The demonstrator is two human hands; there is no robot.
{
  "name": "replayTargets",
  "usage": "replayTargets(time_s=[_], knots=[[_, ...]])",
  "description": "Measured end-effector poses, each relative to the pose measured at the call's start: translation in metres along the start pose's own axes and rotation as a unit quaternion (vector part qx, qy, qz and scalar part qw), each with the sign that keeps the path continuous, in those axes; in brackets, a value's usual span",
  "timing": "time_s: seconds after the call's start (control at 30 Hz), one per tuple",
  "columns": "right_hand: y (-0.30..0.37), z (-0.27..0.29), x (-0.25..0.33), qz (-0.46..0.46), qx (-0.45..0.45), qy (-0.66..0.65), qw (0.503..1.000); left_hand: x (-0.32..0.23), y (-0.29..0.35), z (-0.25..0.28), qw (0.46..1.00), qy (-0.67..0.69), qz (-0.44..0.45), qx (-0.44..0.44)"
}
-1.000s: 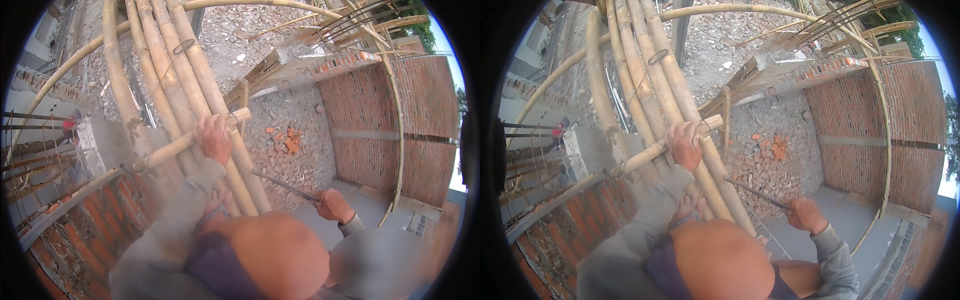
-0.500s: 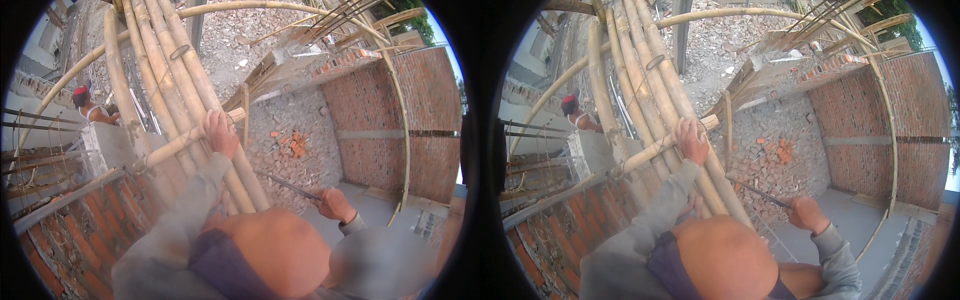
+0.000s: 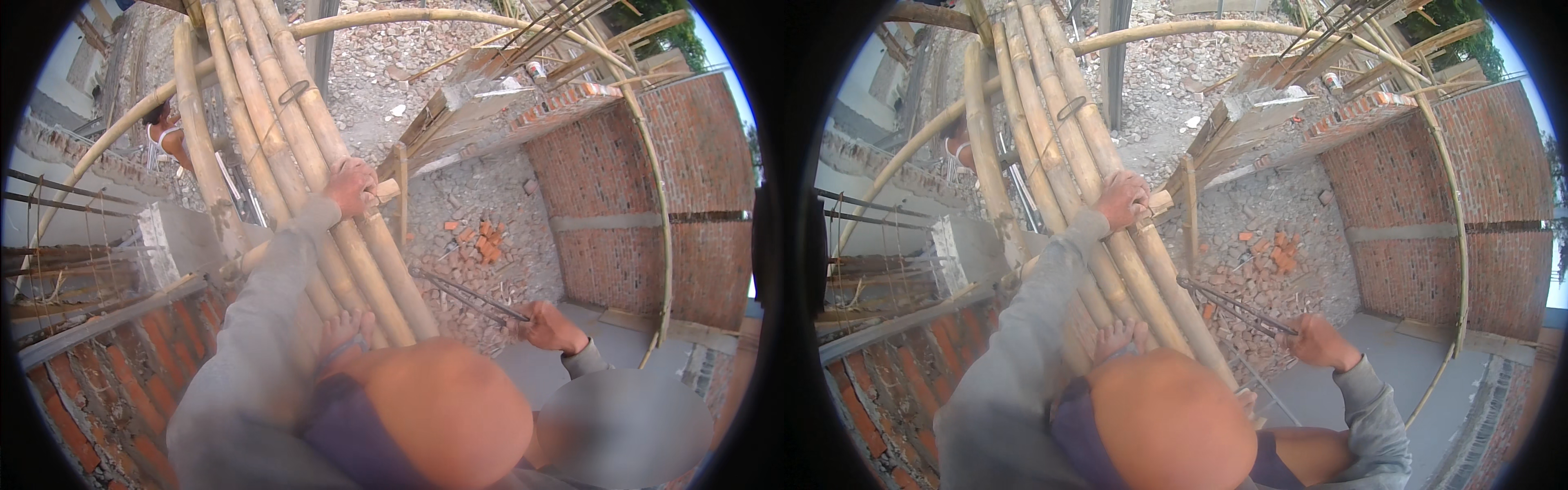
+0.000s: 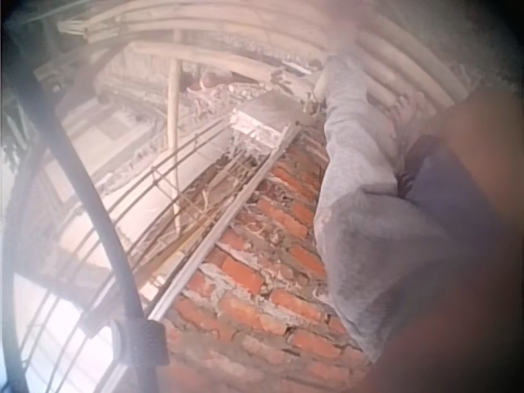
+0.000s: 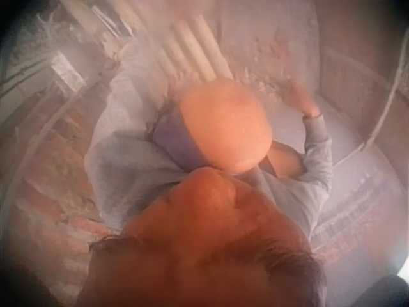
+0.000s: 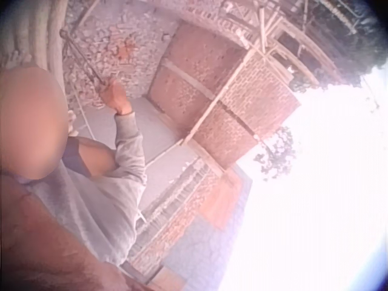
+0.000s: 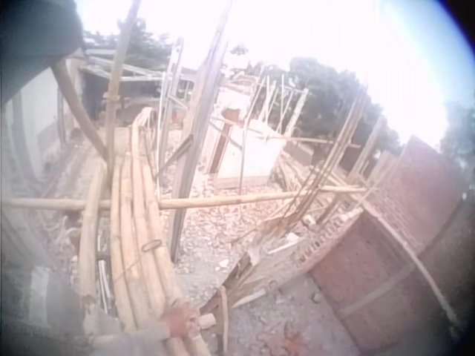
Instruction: The person secures bamboo poles together using wire and a metal rod, then adds a bamboo crosspiece to the structure. The person works on a partially built brick building with existing bamboo scaffolding.
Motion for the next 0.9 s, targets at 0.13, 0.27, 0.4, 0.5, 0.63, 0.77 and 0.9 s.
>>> replayTargets(time_s=[0.13, 0.27, 0.4, 0.5, 0.63, 0.77, 0.9], knots=[[-0.009, 0.029, 0.030, 0.017, -0.071, 0.041, 0.996, -0.005, 0.002, 0.027, 0.992, 0.106, -0.036, -0.050], [-0.028, 0.068, 0.081, 0.097, -0.265, 0.198, 0.939, -0.008, 0.045, 0.067, 0.967, 0.083, 0.029, -0.241], [-0.073, 0.084, 0.116, 0.119, -0.341, 0.354, 0.862, -0.028, 0.107, 0.052, 0.919, 0.196, 0.145, -0.309], [-0.097, 0.083, 0.129, 0.134, -0.361, 0.391, 0.836, -0.065, 0.150, -0.005, 0.886, 0.340, 0.187, -0.252], [-0.114, 0.079, 0.136, 0.131, -0.355, 0.438, 0.815, -0.109, 0.186, -0.062, 0.915, 0.341, 0.137, -0.165], [-0.116, 0.082, 0.154, 0.142, -0.363, 0.483, 0.784, -0.120, 0.199, -0.060, 0.938, 0.291, 0.096, -0.164], [-0.111, 0.085, 0.182, 0.109, -0.301, 0.558, 0.766, -0.089, 0.201, 0.016, 0.931, 0.150, 0.133, -0.305]])
Point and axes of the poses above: each hand's wrist, its own y-axis away from the middle knuckle, its own z-axis out of the back of the hand, x = y × z, the point moved 8 cm from there along -y, towards the middle knuckle, and after that the axes turned 2 degrees about z, right-handed, at the moved point
